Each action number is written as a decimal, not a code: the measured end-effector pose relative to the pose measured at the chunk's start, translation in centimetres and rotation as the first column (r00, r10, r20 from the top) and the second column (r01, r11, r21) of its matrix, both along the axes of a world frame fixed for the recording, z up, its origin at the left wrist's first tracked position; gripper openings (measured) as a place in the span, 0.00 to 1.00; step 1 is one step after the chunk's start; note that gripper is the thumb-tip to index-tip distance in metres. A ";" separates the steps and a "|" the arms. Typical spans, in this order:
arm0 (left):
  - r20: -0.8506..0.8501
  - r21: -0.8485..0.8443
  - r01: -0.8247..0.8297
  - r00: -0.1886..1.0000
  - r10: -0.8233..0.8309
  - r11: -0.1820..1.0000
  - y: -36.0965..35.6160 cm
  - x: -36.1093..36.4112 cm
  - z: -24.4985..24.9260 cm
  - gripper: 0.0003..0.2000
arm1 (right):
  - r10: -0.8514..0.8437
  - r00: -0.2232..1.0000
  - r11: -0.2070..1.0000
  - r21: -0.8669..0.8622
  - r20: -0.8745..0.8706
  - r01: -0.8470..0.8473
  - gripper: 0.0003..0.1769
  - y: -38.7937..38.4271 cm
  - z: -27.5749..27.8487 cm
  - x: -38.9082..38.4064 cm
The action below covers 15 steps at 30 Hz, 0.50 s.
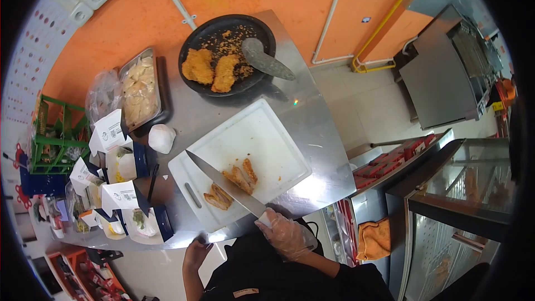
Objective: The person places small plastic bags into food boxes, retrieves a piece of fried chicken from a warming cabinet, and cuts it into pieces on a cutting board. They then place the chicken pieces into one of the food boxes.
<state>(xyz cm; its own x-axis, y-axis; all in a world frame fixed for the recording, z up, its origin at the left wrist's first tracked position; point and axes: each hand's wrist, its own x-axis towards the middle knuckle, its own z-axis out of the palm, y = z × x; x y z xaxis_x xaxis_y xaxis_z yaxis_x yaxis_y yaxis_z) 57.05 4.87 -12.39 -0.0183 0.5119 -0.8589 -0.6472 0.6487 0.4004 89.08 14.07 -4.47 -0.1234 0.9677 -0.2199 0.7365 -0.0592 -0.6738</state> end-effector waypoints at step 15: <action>0.029 0.051 -0.040 0.999 0.039 0.998 0.0 0.1 -0.1 0.16 | 0.187 0.982 0.943 0.277 0.008 -0.182 0.29 13.2 -2.1 5.4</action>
